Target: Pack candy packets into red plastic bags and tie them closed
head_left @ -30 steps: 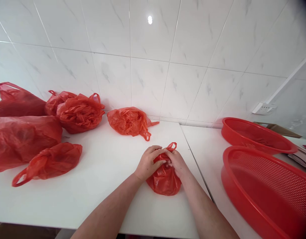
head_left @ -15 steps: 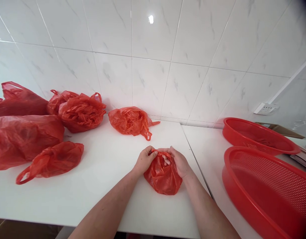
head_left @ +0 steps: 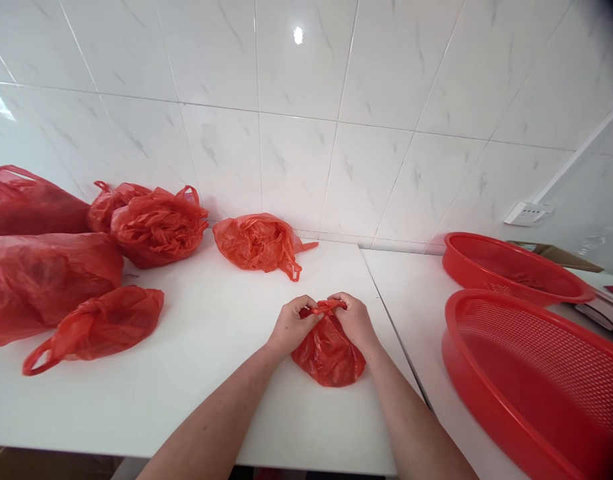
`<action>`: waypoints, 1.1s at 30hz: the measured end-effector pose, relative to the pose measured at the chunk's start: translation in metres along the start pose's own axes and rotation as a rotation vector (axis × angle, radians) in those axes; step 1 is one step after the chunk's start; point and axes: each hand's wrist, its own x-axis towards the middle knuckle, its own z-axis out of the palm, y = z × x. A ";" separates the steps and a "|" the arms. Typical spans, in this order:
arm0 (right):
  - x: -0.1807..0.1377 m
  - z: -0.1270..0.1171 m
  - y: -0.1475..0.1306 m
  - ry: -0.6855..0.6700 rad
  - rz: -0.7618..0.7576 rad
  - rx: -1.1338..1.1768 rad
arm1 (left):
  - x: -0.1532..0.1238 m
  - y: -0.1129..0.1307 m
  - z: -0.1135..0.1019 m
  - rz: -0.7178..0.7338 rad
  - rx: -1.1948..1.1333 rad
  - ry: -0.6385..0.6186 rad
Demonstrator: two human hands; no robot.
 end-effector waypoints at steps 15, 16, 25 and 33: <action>0.017 -0.028 0.008 0.177 0.216 0.660 | 0.012 -0.008 -0.019 0.406 0.390 0.176; 0.021 -0.035 0.014 0.281 0.217 0.654 | 0.015 -0.008 -0.025 0.435 0.430 0.210; 0.036 -0.067 0.049 0.607 0.278 0.561 | 0.024 -0.013 -0.053 0.441 0.649 0.413; 0.031 -0.054 0.042 0.498 0.285 0.323 | 0.028 -0.027 -0.045 0.055 0.203 0.575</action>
